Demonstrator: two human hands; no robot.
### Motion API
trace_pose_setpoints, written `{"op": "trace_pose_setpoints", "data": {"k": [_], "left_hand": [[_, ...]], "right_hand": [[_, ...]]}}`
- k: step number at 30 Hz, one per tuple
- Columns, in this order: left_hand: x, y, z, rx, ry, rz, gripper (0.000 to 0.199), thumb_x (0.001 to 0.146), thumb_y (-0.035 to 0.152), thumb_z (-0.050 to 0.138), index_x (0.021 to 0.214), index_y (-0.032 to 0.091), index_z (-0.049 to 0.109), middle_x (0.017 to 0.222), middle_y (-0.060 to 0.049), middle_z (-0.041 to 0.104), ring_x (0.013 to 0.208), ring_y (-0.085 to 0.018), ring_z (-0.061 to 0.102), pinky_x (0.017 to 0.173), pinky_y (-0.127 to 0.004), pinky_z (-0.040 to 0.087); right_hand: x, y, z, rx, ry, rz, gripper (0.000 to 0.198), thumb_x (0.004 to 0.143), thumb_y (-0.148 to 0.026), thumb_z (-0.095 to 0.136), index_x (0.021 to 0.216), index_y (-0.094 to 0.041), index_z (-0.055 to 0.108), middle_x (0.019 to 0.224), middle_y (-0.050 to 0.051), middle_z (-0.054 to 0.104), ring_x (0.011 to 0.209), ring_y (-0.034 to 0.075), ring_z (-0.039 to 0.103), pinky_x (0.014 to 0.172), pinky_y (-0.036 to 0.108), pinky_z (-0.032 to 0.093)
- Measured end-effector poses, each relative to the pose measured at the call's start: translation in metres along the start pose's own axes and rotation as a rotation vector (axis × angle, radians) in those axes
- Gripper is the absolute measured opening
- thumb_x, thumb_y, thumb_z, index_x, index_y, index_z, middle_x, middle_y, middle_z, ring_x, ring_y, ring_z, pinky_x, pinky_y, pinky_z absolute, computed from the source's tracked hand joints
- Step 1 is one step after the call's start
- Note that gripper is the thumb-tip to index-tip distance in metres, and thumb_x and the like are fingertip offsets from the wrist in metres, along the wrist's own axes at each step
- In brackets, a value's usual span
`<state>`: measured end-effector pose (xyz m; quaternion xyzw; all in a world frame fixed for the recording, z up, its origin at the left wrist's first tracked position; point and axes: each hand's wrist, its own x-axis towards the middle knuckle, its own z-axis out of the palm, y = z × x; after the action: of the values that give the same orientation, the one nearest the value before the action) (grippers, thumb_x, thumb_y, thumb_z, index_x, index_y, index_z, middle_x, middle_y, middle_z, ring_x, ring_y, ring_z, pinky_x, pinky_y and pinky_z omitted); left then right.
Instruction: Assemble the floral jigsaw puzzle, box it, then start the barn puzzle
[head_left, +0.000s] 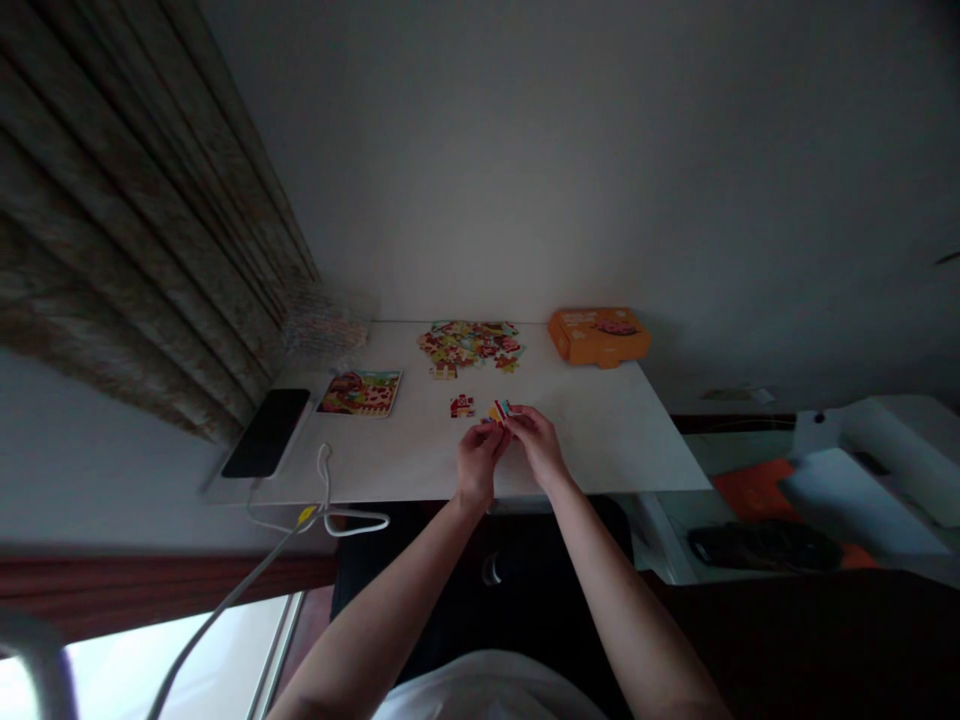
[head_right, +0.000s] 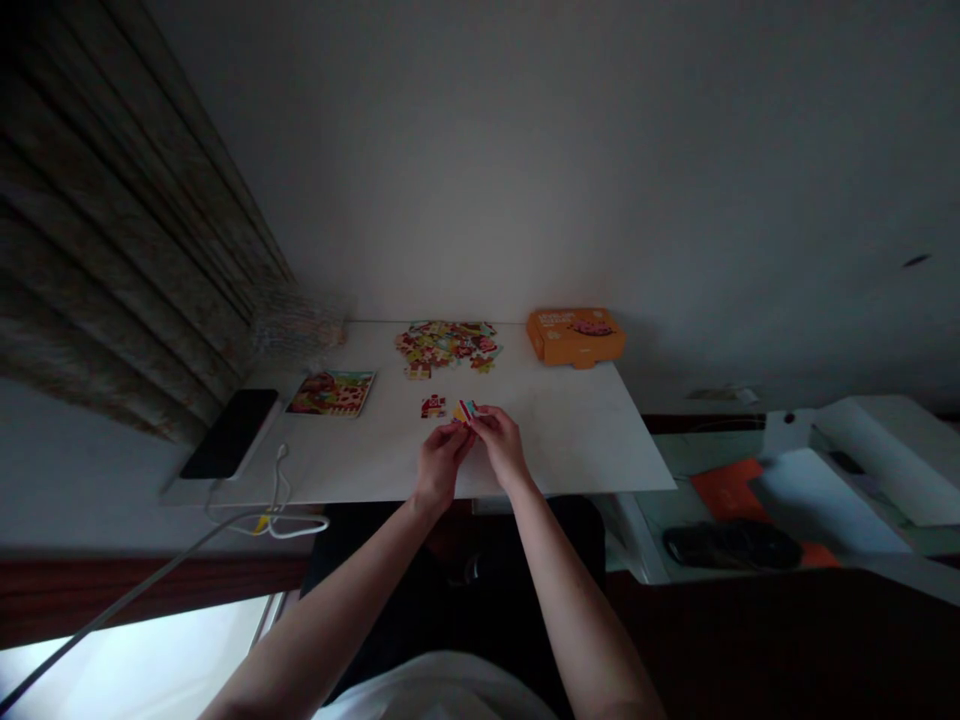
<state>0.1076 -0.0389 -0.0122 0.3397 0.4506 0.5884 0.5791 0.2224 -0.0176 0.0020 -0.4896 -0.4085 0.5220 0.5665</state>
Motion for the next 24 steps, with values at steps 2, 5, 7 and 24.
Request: {"op": "trace_pose_setpoints", "data": {"k": [2, 5, 7, 24], "left_hand": [[-0.002, 0.007, -0.007, 0.300, -0.066, 0.146, 0.022, 0.094, 0.035, 0.063, 0.107, 0.017, 0.064, 0.108, -0.011, 0.072, 0.100, -0.022, 0.071, 0.094, -0.044, 0.058], [-0.003, 0.024, -0.026, 0.935, -0.269, 0.464, 0.029, 0.097, 0.027, 0.059, 0.125, 0.021, 0.063, 0.128, -0.014, 0.068, 0.121, -0.028, 0.064, 0.106, -0.052, 0.051], [0.001, 0.035, -0.042, 1.260, -0.486, 0.611, 0.035, 0.097, 0.026, 0.060, 0.132, 0.024, 0.062, 0.143, -0.013, 0.061, 0.135, -0.030, 0.055, 0.115, -0.055, 0.042], [0.014, 0.047, -0.080, 1.392, -0.791, 0.698, 0.043, 0.103, 0.037, 0.050, 0.143, 0.024, 0.058, 0.152, -0.010, 0.055, 0.146, -0.024, 0.045, 0.126, -0.053, 0.026]], "right_hand": [[0.004, 0.000, -0.004, -0.049, 0.029, -0.019, 0.041, 0.072, -0.051, 0.081, 0.101, -0.025, 0.069, 0.087, 0.004, 0.075, 0.080, 0.022, 0.069, 0.072, 0.032, 0.054], [0.017, -0.004, -0.014, -0.126, 0.045, -0.060, 0.041, 0.076, -0.055, 0.077, 0.103, -0.025, 0.071, 0.090, 0.004, 0.075, 0.076, 0.020, 0.067, 0.068, 0.031, 0.052], [0.029, -0.007, -0.022, -0.164, 0.018, -0.105, 0.042, 0.075, -0.056, 0.077, 0.102, -0.024, 0.072, 0.089, 0.004, 0.075, 0.074, 0.020, 0.066, 0.070, 0.032, 0.052], [0.093, 0.019, -0.001, -0.389, -0.349, -0.060, 0.016, 0.074, -0.029, 0.077, 0.089, -0.023, 0.078, 0.086, 0.001, 0.077, 0.078, 0.017, 0.069, 0.075, 0.029, 0.053]]}}
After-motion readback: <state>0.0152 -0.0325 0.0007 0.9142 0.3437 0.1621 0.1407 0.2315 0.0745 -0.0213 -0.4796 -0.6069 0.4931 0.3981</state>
